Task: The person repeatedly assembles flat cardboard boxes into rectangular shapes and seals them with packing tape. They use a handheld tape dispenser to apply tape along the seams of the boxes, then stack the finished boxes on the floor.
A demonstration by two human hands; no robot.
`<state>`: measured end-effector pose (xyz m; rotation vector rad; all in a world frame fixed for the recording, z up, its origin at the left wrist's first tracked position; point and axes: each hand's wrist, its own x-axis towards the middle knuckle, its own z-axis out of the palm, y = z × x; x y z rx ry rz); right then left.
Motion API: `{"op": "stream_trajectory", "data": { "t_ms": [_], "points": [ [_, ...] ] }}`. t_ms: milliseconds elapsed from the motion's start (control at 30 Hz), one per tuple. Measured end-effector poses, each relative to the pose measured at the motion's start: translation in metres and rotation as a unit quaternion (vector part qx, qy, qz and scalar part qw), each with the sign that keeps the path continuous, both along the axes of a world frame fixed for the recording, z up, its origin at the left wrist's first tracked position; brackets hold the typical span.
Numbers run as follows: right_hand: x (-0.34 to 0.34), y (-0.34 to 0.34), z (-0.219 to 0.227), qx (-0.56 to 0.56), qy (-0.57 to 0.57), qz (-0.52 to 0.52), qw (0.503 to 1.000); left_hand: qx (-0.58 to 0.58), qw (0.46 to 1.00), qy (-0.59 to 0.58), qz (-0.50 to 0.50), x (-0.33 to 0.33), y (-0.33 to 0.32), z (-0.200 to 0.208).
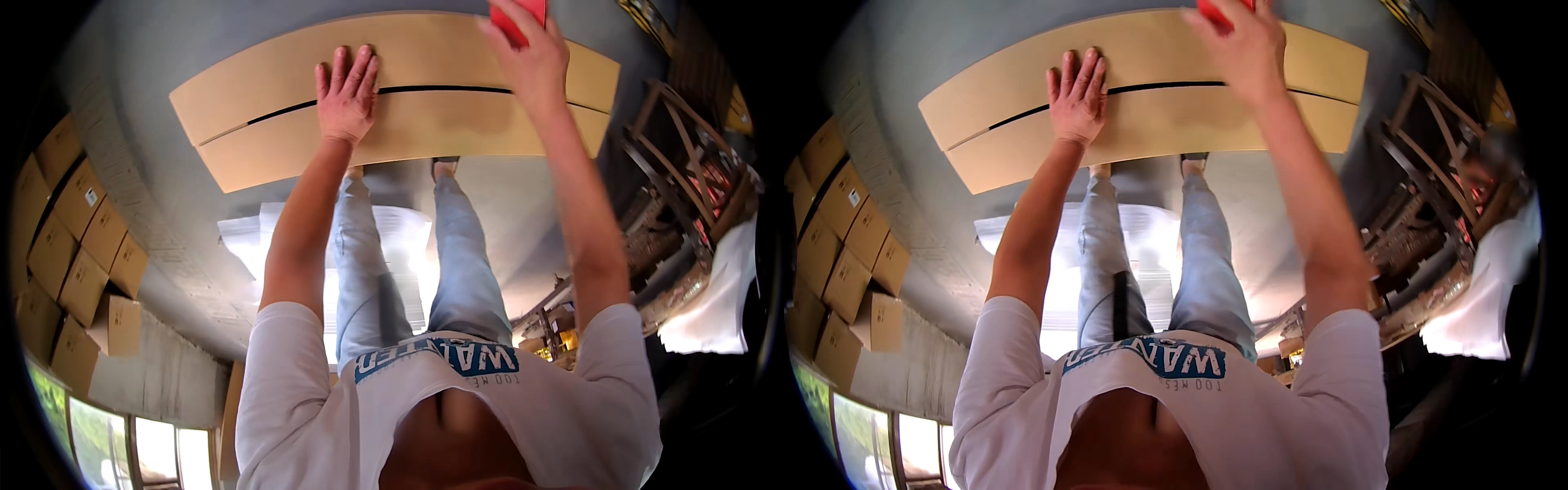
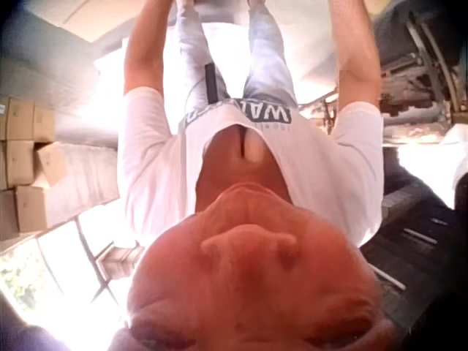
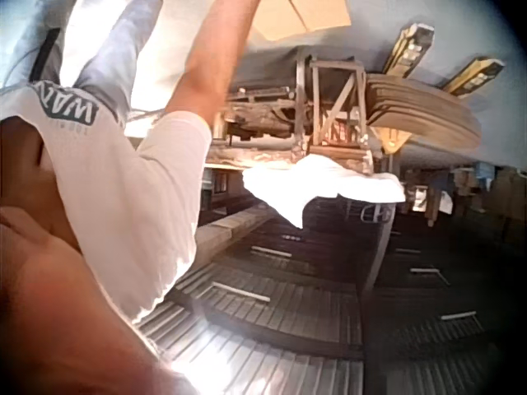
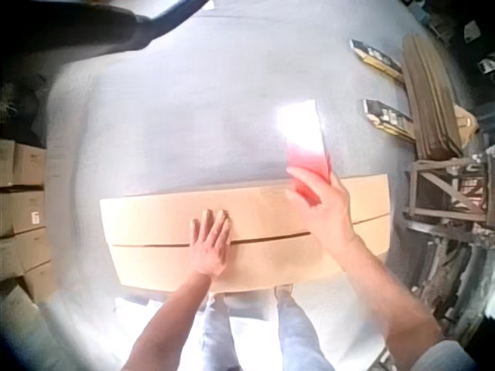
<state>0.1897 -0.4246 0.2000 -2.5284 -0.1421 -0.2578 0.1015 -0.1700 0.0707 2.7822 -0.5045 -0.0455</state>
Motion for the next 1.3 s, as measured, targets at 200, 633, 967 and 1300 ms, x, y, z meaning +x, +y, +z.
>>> {"op": "stream_trajectory", "data": {
  "t_ms": [200, 633, 967, 1300],
  "points": [
    [-0.105, 0.053, 0.042, 0.307, 0.282, -0.241, 0.876, -0.010, 0.997, 0.043, -0.070, 0.012, 0.011, 0.007],
    [-0.100, 0.073, -0.040, 0.250, 0.311, -0.255, 0.881, 0.016, 0.996, -0.001, -0.089, 0.008, 0.018, -0.007],
    [-0.296, 0.103, 0.014, 0.241, 0.522, -0.367, 0.732, 0.024, 0.992, -0.033, -0.118, 0.015, 0.022, -0.002],
    [-0.232, 0.082, -0.047, -0.167, 0.612, -0.107, 0.766, -0.049, 0.992, -0.029, -0.114, 0.023, 0.004, 0.033]
  ]
}}
